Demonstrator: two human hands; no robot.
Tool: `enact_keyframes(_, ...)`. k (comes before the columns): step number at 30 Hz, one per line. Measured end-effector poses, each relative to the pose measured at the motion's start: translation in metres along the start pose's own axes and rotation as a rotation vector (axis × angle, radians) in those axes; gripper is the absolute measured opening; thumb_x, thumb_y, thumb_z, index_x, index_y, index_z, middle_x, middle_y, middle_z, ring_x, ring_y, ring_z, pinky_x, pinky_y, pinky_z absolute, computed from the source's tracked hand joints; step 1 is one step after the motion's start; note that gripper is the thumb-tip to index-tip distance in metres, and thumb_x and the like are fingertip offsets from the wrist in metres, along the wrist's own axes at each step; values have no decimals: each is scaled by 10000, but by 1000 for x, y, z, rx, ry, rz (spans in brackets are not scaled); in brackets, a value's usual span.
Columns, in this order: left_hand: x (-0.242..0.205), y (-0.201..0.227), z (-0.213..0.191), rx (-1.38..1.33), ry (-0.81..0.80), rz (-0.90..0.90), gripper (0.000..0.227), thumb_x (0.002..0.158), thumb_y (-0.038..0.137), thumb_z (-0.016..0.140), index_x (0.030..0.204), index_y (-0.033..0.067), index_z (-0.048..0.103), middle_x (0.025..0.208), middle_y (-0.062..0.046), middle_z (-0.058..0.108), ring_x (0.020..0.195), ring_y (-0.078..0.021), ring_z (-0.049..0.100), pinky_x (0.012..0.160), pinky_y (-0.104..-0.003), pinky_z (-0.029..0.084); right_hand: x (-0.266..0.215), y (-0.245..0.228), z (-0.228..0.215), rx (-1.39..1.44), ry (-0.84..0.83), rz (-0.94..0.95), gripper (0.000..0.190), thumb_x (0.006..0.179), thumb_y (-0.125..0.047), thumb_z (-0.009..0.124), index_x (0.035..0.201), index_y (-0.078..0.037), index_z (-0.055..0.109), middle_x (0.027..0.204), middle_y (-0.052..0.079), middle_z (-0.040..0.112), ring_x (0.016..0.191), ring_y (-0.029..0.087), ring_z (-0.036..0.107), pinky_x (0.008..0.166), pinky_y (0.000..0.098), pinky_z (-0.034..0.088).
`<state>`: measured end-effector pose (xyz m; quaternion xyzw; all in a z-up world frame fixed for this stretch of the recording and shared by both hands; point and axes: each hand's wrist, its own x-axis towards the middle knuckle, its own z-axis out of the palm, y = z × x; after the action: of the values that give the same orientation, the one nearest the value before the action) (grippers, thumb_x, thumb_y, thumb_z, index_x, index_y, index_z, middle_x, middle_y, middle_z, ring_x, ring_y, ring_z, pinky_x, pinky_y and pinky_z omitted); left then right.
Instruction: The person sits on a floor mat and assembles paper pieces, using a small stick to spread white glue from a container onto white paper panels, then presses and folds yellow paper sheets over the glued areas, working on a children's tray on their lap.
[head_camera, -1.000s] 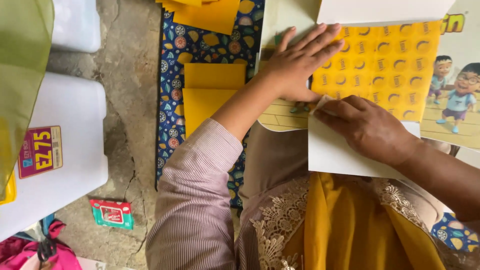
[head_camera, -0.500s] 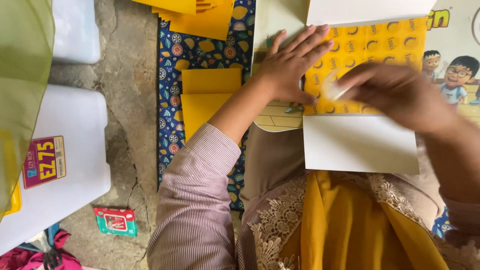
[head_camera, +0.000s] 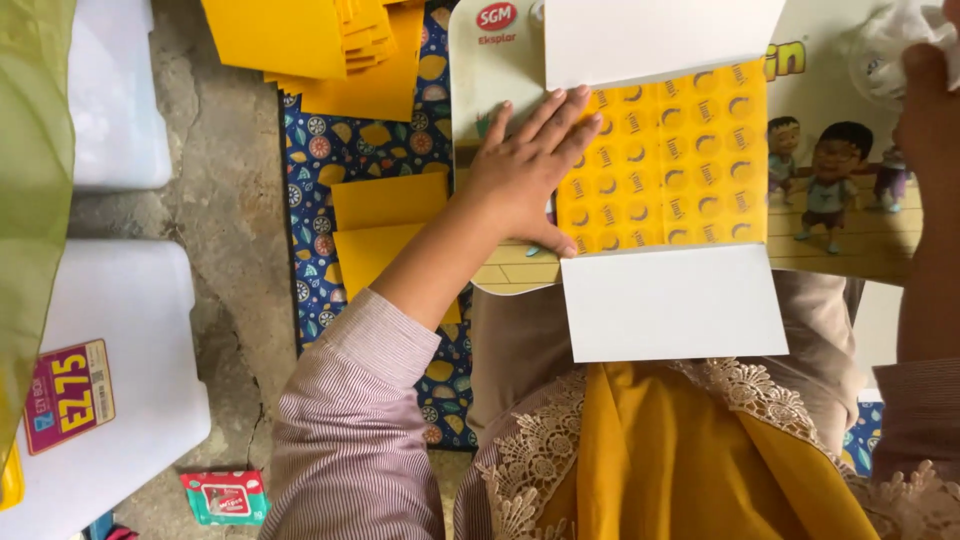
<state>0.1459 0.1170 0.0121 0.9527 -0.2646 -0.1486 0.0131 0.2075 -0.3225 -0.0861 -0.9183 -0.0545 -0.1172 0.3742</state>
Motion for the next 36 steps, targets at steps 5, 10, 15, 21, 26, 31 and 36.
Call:
enact_keyframes(5, 3, 9, -10, 8, -17, -27, 1565, 411, 874, 879, 1631, 175, 192, 1699, -83, 25, 1541, -232, -20, 1135, -738, -74, -12, -99, -10, -304, 167, -388, 387, 1145, 247, 775, 1495, 246, 609, 1421, 425, 642, 1257, 534, 669, 1053, 523, 574)
enact_keyframes(10, 12, 21, -7, 124, 72, -38, 1591, 269, 838, 914, 1549, 82, 348, 1652, -210, 246, 1526, -336, 201, 1141, -726, -50, -27, -202, 22, -415, -365, -534, 529, 1080, -307, 526, 1476, 38, 590, 1644, 238, 479, 1553, 360, 369, 1321, 450, 233)
enact_keyframes(15, 10, 26, -17, 98, 66, -69, 1523, 257, 729, 972, 1505, 84, 383, 1635, -210, 262, 1510, -341, 236, 1133, -758, 3, -22, -190, 60, -378, -278, -625, 900, 1047, -643, 362, 1552, 79, 544, 1657, 234, 463, 1574, 339, 329, 1299, 463, 177)
enact_keyframes(21, 4, 19, 1, -97, -40, -72, 1371, 622, 835, 721, 1629, 107, 141, 1691, -128, -50, 1535, -296, -101, 1059, -826, -105, -22, -181, 71, -720, -213, -654, 979, 950, -886, 128, 1629, -265, 461, 1734, 87, 360, 1639, 259, 174, 1297, 525, -94)
enact_keyframes(26, -2, 39, 24, -17, 157, -164, 1125, 786, 907, 155, 1640, 176, 203, 1692, -179, 10, 1555, -354, -32, 1067, -813, -131, -30, -172, 80, -281, -394, -542, 995, 1010, -866, 198, 1631, -138, 473, 1745, 237, 338, 1635, 414, 122, 1093, 854, -54)
enact_keyframes(31, -4, 45, 34, 76, 365, -171, 938, 928, 765, 171, 1630, 150, 258, 1707, -105, 140, 1585, -256, 108, 1121, -793, -83, -28, -172, 78, -278, -314, -574, 1011, 1023, -855, 243, 1663, -116, 499, 1739, 284, 402, 1627, 487, 223, 1203, 689, -104)
enact_keyframes(36, 0, 41, 26, 78, 265, -185, 917, 942, 756, 184, 1632, 152, 204, 1704, -127, 76, 1577, -307, 91, 1122, -801, 22, -18, -165, 79, -318, -364, -540, 1086, 930, -917, 205, 1664, -141, 397, 1751, 194, 297, 1634, 376, 103, 1242, 613, -130)
